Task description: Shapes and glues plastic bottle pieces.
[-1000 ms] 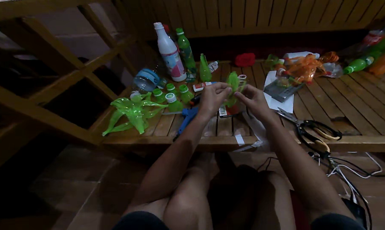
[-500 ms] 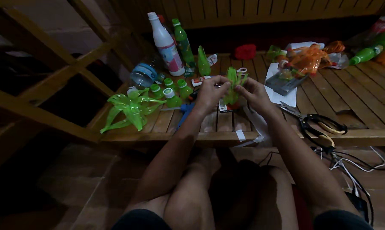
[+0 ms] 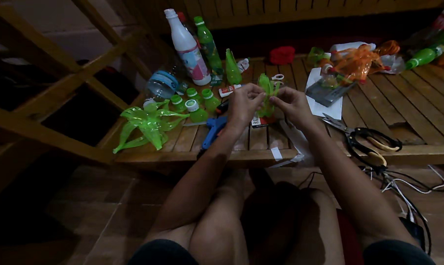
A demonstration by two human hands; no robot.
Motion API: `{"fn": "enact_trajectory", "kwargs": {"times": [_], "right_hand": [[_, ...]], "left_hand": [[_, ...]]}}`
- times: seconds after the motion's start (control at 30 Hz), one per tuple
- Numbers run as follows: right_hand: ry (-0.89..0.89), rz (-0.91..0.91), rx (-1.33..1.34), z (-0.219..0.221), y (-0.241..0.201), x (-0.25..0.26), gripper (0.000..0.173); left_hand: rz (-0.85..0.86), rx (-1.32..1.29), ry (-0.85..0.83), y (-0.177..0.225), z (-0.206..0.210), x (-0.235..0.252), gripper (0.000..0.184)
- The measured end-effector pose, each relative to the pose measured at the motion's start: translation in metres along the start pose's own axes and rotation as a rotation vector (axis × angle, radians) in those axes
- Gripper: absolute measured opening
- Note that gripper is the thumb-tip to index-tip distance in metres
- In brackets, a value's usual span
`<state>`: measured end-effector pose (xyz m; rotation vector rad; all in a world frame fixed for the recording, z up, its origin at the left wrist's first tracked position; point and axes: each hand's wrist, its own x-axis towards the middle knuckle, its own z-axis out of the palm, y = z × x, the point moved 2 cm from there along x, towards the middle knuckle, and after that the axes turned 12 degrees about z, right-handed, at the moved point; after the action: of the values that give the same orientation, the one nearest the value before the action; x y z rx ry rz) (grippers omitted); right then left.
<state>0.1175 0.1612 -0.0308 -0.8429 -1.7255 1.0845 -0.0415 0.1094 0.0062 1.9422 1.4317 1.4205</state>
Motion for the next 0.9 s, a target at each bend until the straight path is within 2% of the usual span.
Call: {"fn": "enact_trajectory", "kwargs": {"times": [0.3, 0.9], "right_hand": [[0.022, -0.034, -0.084, -0.0001, 0.0031, 0.002, 0.018], [0.037, -0.013, -0.065, 0.0006, 0.0029, 0.0013, 0.025]], "left_hand": [[0.105, 0.164, -0.014, 0.0058, 0.0043, -0.0021, 0.022], [0.055, 0.155, -0.015, 0.0058, 0.0052, -0.0013, 0.021]]}}
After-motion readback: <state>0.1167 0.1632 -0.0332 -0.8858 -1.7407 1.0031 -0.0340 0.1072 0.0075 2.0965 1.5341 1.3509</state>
